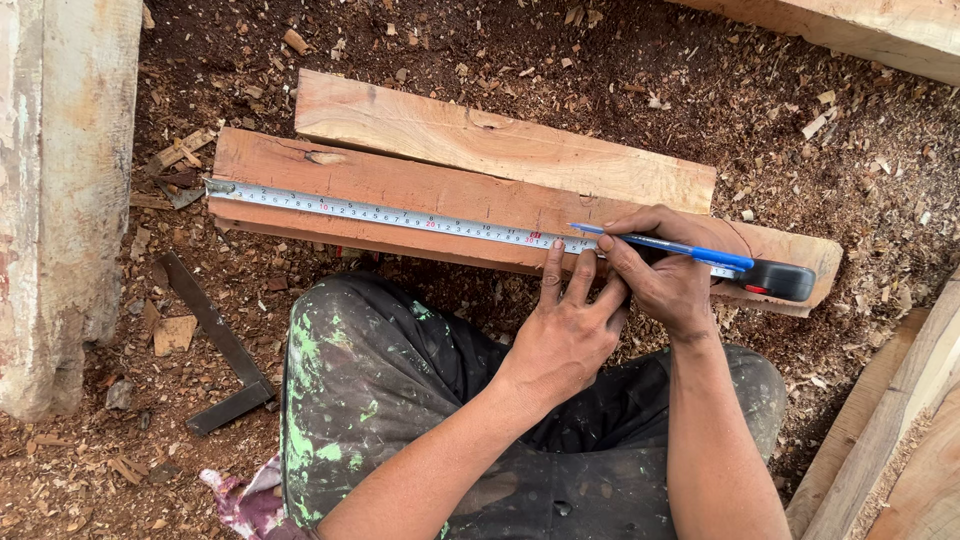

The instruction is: The person sits on the ground with wooden planks across their lap, pulls out a tape measure, and measures the length of a plank. They hold the tape in place and use a pen to make marks on the wood at measured points, repositioning the tape to mark additional locations.

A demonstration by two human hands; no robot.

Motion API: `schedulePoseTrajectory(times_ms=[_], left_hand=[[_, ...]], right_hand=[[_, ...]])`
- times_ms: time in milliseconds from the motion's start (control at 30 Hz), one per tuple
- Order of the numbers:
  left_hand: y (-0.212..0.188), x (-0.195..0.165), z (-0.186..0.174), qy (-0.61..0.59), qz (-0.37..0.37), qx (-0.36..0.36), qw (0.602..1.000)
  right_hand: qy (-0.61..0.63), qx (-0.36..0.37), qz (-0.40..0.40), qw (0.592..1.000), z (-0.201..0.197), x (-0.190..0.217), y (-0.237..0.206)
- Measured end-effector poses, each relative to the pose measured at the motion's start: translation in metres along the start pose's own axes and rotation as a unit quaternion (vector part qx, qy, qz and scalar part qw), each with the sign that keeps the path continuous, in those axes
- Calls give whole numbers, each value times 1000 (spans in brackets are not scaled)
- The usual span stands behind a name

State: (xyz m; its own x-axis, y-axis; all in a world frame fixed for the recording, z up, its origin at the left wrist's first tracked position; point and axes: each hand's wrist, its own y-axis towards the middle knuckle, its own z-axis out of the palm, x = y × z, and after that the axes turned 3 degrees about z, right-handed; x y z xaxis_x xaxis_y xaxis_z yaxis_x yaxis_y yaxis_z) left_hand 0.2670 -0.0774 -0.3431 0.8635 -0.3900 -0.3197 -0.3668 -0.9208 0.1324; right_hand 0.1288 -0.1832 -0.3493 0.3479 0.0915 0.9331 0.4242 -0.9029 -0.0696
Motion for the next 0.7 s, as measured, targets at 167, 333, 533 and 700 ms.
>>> schedulePoseTrajectory(times_ms=[167,333,533,700], left_hand=[[-1,0,1,25,-1,-20,999],[-2,-1,4,7,1,-4,1000],[0,0,2,3,-6,-28,1000],[-3,1,3,-53,-1,16,998]], right_hand=[[41,44,-10,998,-4,4,3],[7,56,-18,998,-5,-1,2],[15,7,48,999,-3,19,3],[-116,37,-17,992,0,29,8]])
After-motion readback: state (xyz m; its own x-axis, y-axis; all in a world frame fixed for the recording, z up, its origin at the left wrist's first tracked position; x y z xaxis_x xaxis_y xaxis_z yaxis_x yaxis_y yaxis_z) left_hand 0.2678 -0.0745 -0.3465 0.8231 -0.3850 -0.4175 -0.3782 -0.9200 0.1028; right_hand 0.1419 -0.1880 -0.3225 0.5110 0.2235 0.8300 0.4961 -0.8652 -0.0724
